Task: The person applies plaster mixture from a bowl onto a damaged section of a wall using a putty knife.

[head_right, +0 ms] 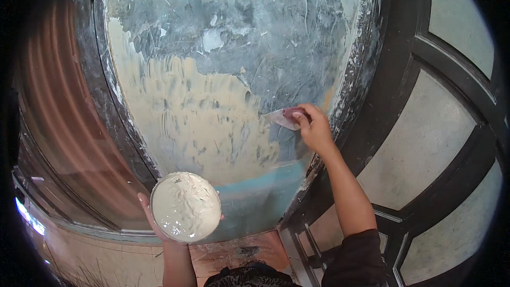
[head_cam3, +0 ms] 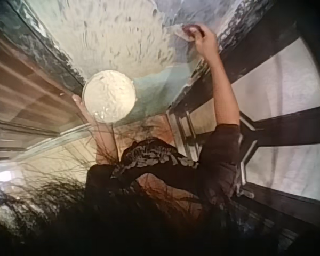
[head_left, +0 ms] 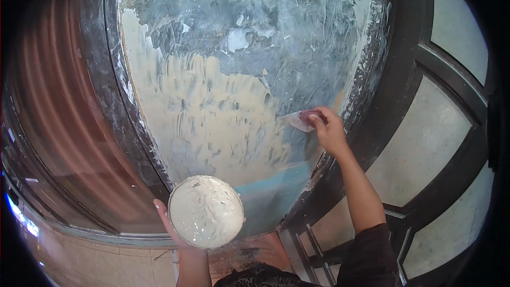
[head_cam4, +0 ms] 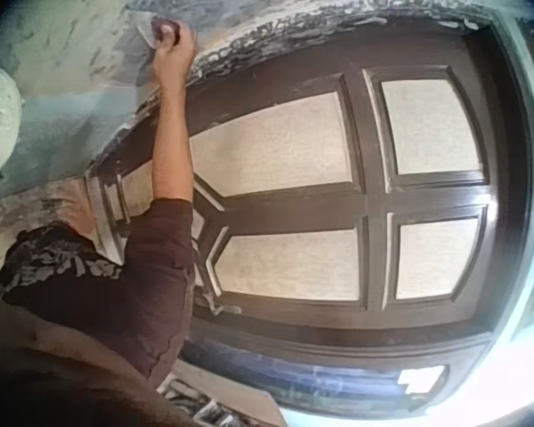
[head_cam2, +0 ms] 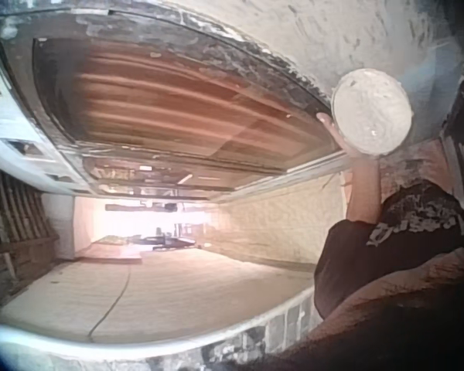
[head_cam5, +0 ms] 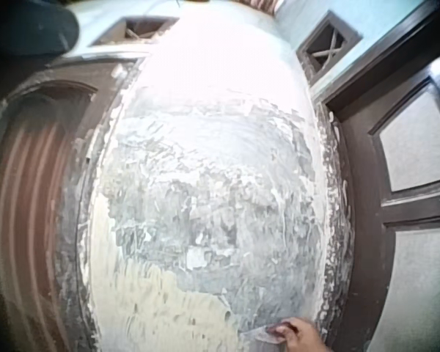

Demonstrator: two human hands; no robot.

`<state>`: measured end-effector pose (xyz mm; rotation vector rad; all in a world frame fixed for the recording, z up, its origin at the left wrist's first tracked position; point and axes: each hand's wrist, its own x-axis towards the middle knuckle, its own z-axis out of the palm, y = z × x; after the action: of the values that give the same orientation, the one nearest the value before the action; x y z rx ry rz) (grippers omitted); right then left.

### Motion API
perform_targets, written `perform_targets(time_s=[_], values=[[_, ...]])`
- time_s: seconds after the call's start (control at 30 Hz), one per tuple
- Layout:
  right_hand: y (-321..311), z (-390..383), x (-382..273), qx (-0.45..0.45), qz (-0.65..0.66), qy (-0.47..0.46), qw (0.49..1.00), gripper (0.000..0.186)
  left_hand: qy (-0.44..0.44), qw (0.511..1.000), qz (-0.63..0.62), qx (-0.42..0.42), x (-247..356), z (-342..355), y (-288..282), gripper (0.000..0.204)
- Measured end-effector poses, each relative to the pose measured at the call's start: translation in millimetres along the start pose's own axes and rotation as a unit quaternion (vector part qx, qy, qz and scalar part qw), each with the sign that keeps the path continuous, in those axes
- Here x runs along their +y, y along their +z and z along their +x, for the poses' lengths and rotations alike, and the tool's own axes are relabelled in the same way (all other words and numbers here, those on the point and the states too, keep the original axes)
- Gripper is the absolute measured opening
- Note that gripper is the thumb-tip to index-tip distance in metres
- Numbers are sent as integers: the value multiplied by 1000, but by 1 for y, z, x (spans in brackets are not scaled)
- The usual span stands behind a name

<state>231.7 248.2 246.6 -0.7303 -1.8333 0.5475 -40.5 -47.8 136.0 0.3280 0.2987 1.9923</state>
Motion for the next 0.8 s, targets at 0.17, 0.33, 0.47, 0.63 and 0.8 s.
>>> perform_targets(time_s=[0.17,0.33,0.47,0.63,0.8], values=[[-3,-12,20,-35,-49,-46,997,17,-42,997,-44,-50,1,-5,15,105],[8,-20,5,-61,-190,-79,977,17,-38,997,-35,-61,3,-4,17,104],[0,-6,15,-16,-48,-24,998,15,-47,994,-13,-96,3,-2,20,102],[5,-18,18,-34,-59,-44,997,16,-4,998,11,-58,4,-1,10,101],[13,-18,11,-60,-157,-94,981,17,-19,996,19,-81,7,-4,17,101]])
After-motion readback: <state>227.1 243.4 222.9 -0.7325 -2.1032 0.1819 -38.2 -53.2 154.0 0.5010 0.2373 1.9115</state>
